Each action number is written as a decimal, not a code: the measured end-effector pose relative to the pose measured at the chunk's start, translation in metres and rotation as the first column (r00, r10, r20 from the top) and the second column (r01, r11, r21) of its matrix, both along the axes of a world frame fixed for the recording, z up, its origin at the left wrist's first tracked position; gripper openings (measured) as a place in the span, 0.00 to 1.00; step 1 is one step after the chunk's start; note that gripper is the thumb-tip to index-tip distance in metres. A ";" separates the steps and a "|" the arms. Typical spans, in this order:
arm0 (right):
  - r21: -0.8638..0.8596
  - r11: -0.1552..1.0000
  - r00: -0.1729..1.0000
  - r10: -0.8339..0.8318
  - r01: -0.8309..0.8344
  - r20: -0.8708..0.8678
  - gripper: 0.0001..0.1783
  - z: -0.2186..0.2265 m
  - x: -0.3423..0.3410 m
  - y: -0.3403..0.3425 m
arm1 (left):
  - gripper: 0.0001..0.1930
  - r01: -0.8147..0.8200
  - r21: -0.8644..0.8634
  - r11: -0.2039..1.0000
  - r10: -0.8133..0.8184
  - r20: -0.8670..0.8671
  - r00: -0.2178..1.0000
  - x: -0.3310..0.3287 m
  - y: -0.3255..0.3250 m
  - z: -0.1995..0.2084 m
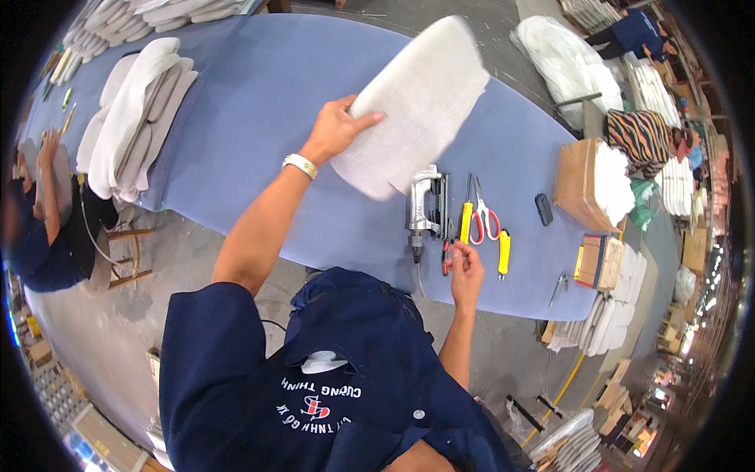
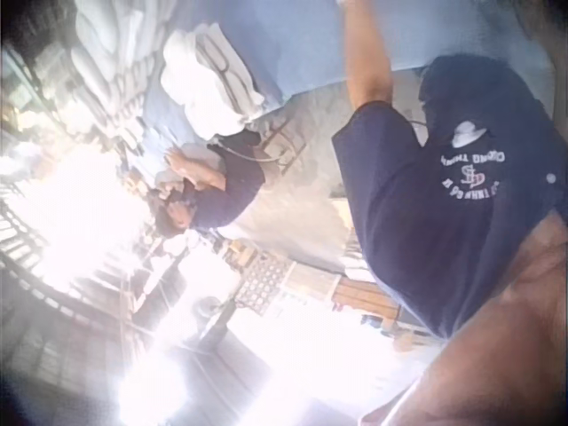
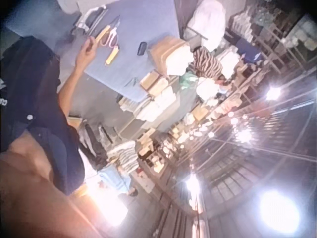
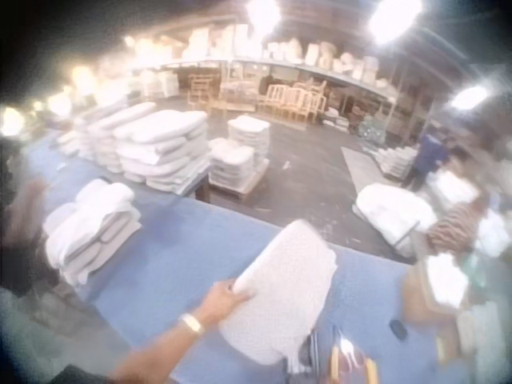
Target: The person assembles a cushion by wrapping fabric around a foam insert, trimming excess fabric with a utility knife, and securing the fabric with a staple gun. The person repeatedly folds, staples, and trims the fabric to fit the foam shape.
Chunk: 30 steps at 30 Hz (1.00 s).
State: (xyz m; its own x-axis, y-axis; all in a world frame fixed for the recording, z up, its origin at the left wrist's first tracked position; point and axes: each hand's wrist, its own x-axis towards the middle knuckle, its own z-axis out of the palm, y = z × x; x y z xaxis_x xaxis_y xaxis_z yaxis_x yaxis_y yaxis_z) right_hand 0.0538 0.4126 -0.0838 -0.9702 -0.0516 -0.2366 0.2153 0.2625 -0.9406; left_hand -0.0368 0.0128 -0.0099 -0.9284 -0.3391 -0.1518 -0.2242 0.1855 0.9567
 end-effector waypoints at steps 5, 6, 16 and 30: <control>-0.321 0.946 0.999 -0.046 0.047 0.012 0.20 0.092 -0.001 -0.078 | 0.36 -0.097 0.556 0.826 -0.081 0.286 0.955 0.053 -0.036 0.002; -0.418 0.907 0.998 -0.027 0.050 0.062 0.21 0.104 -0.001 -0.097 | 0.37 -0.107 0.643 0.758 -0.104 0.282 0.954 0.065 -0.042 -0.026; 0.032 0.811 0.746 0.552 -0.584 -0.373 0.13 0.115 0.031 -0.268 | 0.35 -0.127 0.793 0.595 -0.180 0.286 0.941 0.144 -0.043 -0.113; 0.393 0.756 0.651 0.653 -0.524 -0.388 0.26 0.143 0.043 -0.284 | 0.24 -0.389 0.911 0.136 -0.014 0.394 0.919 0.203 -0.045 -0.154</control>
